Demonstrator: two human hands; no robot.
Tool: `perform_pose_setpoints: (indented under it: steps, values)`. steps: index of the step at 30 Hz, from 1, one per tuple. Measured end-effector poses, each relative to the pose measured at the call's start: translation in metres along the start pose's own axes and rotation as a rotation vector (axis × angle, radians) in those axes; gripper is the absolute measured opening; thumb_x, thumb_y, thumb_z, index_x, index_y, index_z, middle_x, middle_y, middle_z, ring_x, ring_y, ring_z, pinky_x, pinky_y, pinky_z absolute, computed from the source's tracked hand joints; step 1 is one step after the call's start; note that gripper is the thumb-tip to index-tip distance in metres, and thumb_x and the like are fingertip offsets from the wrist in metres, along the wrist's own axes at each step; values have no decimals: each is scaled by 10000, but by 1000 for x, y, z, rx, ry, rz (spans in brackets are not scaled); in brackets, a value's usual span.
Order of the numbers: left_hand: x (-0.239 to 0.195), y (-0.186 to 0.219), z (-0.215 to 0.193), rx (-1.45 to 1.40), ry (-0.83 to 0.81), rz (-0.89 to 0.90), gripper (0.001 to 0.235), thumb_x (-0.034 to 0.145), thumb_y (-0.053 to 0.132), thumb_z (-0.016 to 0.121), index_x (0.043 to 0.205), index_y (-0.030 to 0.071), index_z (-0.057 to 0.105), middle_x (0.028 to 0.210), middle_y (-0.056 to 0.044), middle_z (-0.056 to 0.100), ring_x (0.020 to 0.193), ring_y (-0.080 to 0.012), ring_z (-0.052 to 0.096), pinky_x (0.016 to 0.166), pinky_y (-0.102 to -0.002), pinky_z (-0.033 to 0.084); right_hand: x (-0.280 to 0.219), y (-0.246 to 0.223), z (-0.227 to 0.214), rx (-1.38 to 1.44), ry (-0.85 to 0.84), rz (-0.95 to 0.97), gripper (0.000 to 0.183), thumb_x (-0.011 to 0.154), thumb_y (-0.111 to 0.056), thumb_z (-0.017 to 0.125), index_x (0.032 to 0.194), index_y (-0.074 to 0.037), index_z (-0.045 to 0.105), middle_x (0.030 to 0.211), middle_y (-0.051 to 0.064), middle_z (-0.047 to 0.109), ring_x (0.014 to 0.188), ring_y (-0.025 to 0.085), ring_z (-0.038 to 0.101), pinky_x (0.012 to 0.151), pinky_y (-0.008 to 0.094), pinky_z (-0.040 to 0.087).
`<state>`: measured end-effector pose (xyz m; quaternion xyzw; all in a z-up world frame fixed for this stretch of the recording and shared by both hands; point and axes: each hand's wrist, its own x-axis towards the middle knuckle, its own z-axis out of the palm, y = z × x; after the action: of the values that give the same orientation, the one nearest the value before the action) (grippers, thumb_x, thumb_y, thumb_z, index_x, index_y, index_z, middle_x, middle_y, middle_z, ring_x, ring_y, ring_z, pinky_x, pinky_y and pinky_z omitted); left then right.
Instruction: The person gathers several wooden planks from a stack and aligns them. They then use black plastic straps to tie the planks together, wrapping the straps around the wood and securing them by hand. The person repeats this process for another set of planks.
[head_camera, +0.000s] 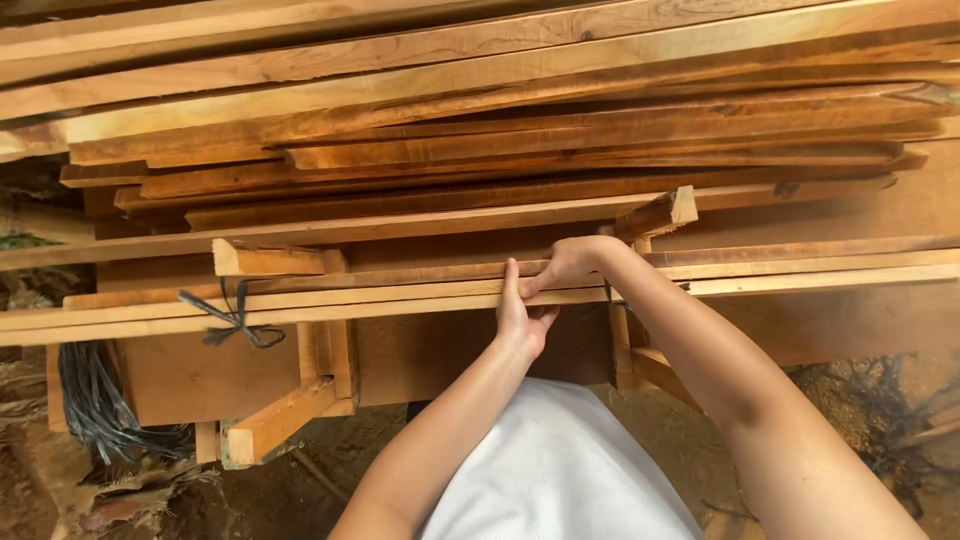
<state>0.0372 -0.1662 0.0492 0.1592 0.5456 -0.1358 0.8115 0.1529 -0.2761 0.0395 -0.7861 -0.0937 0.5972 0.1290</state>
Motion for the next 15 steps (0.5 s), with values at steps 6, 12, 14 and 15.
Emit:
perform_pose_setpoints:
  steps: [6, 12, 14, 15]
  values:
    - [-7, 33, -63, 214, -265, -73, 1179, 896, 689, 677, 1641, 92, -13, 1683, -228, -36, 1575, -409, 20, 1271, -571, 136, 13, 2, -4, -23, 48, -100, 1177, 558, -854, 823, 1467, -142, 596, 1443, 158, 620, 1378, 327, 540, 1153, 449, 420]
    - [-11, 88, -159, 48, -67, 130, 1281, 823, 914, 458, 1626, 117, -143, 1695, -201, -128, 1573, -392, -91, 1263, -620, 25, 5, -100, -13, -15, 56, -233, 977, 826, -808, 556, 1503, -103, 524, 1483, 213, 567, 1435, 356, 469, 1212, 475, 356]
    - [-5, 115, -183, -218, 91, 228, 1234, 807, 959, 410, 1626, 198, -113, 1694, -121, -154, 1576, -325, -83, 1271, -576, 35, 21, -153, -5, -83, 4, -315, 1001, 814, -854, 509, 1495, -120, 539, 1535, 161, 527, 1466, 342, 431, 1226, 457, 330]
    - [-24, 132, -168, -235, 95, 241, 1234, 807, 959, 410, 1626, 198, -113, 1694, -121, -154, 1576, -325, -83, 1271, -576, 35, 20, -185, -3, -100, -4, -326, 1001, 814, -854, 509, 1495, -120, 539, 1535, 161, 527, 1466, 342, 431, 1226, 457, 330]
